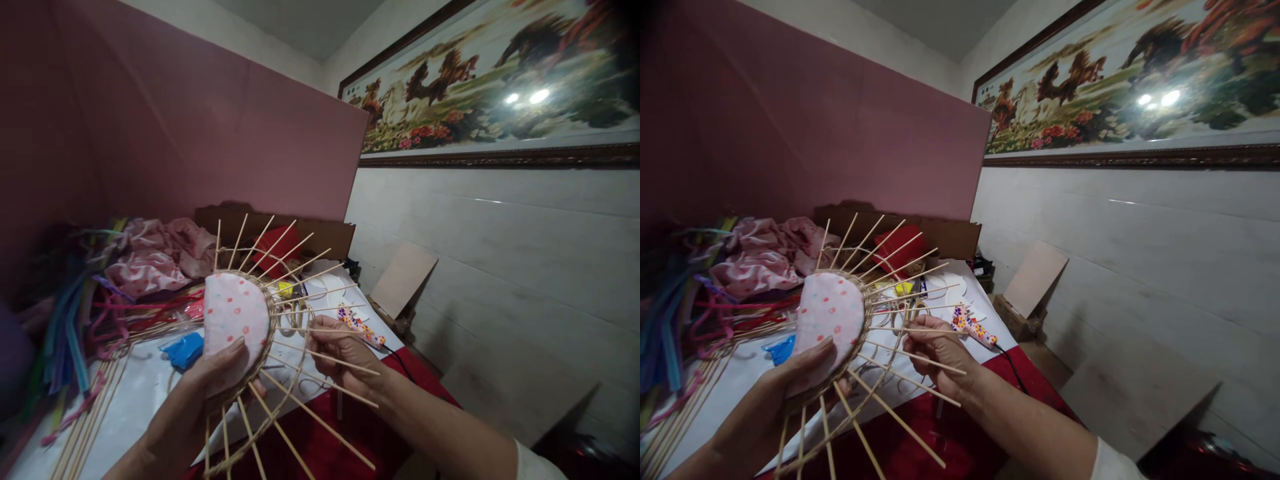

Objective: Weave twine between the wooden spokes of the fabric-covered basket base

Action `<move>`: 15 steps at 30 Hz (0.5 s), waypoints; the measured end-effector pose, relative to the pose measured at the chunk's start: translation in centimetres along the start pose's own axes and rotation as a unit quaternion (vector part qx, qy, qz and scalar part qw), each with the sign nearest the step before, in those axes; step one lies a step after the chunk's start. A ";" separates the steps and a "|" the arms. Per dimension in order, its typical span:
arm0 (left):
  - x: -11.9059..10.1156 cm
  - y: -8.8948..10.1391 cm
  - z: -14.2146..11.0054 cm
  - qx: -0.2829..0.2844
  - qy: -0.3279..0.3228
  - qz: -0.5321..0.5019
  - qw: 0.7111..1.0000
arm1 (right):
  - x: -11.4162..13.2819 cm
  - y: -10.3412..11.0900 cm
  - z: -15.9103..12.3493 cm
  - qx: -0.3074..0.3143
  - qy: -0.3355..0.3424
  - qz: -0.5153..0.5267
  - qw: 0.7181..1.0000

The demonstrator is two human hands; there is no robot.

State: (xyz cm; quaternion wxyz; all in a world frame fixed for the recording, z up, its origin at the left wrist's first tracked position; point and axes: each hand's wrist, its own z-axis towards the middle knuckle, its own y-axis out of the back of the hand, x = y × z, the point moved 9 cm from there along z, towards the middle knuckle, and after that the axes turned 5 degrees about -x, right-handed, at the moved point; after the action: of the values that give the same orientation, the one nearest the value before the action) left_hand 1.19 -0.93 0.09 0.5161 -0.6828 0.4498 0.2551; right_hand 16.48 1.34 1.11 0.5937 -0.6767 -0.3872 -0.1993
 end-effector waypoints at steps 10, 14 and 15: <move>0.2 0.3 0.3 -0.012 0.004 -0.004 1.000 | 0.3 1.0 0.5 0.004 0.034 -0.081 0.996; 0.0 -0.1 0.0 -0.002 0.001 -0.009 1.000 | 0.0 1.4 1.0 0.010 0.027 -0.095 0.995; -0.1 -0.3 0.0 0.006 -0.002 -0.005 1.000 | 0.0 1.5 1.1 0.008 0.028 -0.092 0.995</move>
State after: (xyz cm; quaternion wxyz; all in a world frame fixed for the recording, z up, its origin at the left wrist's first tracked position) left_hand 1.40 -0.91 0.27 0.5223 -0.6815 0.4468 0.2511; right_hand 17.41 2.41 -0.09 0.5888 -0.6279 -0.4323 -0.2688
